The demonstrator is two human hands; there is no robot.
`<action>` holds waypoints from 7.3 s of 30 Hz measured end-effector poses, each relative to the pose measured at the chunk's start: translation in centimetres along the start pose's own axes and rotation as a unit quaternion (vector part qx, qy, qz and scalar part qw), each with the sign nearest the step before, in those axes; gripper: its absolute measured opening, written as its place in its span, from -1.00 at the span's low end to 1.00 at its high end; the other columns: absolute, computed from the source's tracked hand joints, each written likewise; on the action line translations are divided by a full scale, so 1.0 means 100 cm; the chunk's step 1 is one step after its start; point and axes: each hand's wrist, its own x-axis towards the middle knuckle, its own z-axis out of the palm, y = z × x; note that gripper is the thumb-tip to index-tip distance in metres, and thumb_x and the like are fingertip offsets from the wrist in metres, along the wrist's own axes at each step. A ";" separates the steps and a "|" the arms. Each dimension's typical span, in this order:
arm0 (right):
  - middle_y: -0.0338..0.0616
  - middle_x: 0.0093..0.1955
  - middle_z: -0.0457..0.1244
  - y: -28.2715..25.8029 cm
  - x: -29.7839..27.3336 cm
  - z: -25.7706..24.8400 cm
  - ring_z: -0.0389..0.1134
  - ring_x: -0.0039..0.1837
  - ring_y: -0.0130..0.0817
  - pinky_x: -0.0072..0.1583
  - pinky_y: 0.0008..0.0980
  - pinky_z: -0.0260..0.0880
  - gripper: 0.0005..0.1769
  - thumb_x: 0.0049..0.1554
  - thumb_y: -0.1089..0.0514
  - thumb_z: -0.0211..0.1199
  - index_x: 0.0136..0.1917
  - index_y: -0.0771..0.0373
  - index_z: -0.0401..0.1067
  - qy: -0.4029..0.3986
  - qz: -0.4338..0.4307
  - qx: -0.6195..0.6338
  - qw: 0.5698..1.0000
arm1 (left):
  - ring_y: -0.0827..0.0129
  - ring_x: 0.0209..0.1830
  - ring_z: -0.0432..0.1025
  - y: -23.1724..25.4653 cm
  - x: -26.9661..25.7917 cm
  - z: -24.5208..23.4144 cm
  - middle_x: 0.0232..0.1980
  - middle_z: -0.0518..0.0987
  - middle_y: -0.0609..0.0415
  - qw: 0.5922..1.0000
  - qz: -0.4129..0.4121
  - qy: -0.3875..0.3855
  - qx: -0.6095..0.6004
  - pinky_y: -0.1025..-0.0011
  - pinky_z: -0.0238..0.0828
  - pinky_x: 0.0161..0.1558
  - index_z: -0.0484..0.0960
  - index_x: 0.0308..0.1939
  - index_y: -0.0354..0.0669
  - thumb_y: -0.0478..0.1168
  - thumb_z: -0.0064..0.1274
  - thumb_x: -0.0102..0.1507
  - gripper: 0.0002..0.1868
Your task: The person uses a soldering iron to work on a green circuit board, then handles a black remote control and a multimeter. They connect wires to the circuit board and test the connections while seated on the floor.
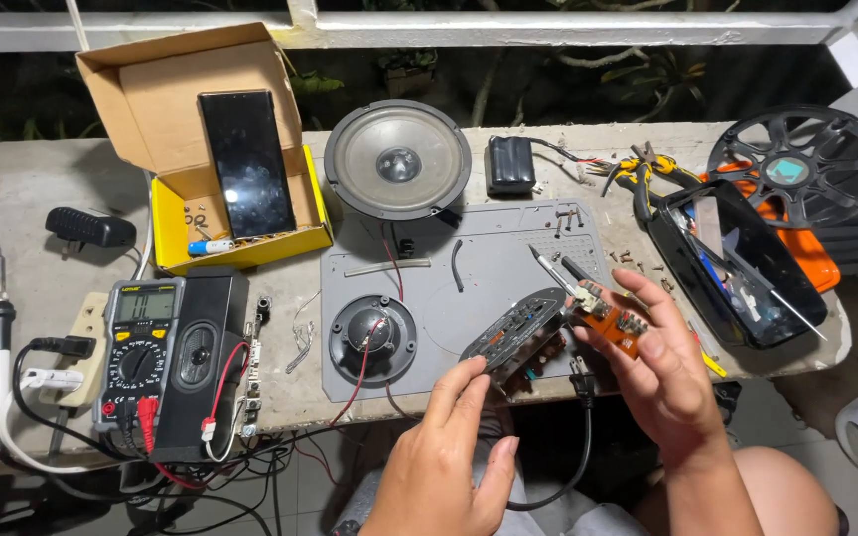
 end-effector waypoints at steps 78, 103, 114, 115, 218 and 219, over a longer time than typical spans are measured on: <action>-0.18 -0.11 0.60 0.067 -0.129 0.062 0.63 -0.10 -0.63 0.06 -0.65 0.71 -0.61 0.01 0.31 0.71 0.11 0.24 0.69 -0.002 -0.178 -0.233 0.956 | 0.54 -0.03 0.66 0.015 -0.025 -0.009 0.09 0.80 0.15 0.938 -0.103 0.045 -0.327 0.55 0.62 -0.08 0.93 0.25 -0.18 -0.10 0.27 0.44 -0.62; -0.06 0.07 0.43 0.046 -0.073 0.080 0.45 -0.03 -0.28 0.17 -0.29 0.48 -0.87 0.42 0.28 0.46 0.23 0.30 0.63 0.106 -0.263 -0.505 0.816 | 0.66 -0.58 0.50 0.021 -0.099 -0.154 -0.18 0.80 0.38 0.959 -0.180 0.210 0.055 0.61 0.55 -0.50 0.95 -0.02 0.19 -0.03 0.40 0.26 -0.78; -0.32 -0.28 0.41 0.040 -0.058 0.109 0.33 -0.34 -0.45 -0.04 -0.30 0.47 -0.78 0.26 -0.02 0.52 0.01 0.13 0.59 0.081 -0.173 -0.548 0.814 | 0.40 -0.65 0.42 -0.013 -0.081 -0.076 -0.18 0.67 0.34 0.993 -0.097 0.073 -0.011 0.37 0.48 -0.42 0.82 0.06 0.18 0.03 0.30 0.38 -0.78; -0.32 -0.28 0.41 0.036 -0.057 0.109 0.33 -0.34 -0.45 -0.04 -0.30 0.47 -0.78 0.26 -0.02 0.52 0.01 0.13 0.59 0.082 -0.173 -0.550 0.813 | 0.40 -0.65 0.42 -0.014 -0.081 -0.076 -0.18 0.67 0.34 0.993 -0.096 0.071 -0.013 0.37 0.48 -0.42 0.82 0.06 0.18 0.03 0.30 0.38 -0.78; 0.29 0.42 0.45 0.094 -0.043 0.037 0.46 0.46 0.30 0.60 0.15 0.50 -0.42 0.37 0.24 0.70 0.55 0.54 0.63 0.120 -0.455 -0.625 0.623 | -0.06 -0.01 0.65 -0.104 -0.213 -0.321 0.13 0.82 -0.25 0.791 -0.123 0.429 0.419 0.06 0.59 0.15 0.95 0.44 -0.45 -0.31 0.44 0.67 -0.69; 0.31 0.44 0.47 0.096 -0.041 0.032 0.47 0.50 0.33 0.65 0.18 0.52 -0.43 0.40 0.25 0.73 0.56 0.58 0.69 0.135 -0.457 -0.637 0.605 | -0.25 0.07 0.69 -0.107 -0.223 -0.333 0.13 0.82 -0.34 0.755 -0.107 0.438 0.476 -0.05 0.61 0.19 0.97 0.46 -0.50 -0.35 0.48 0.68 -0.68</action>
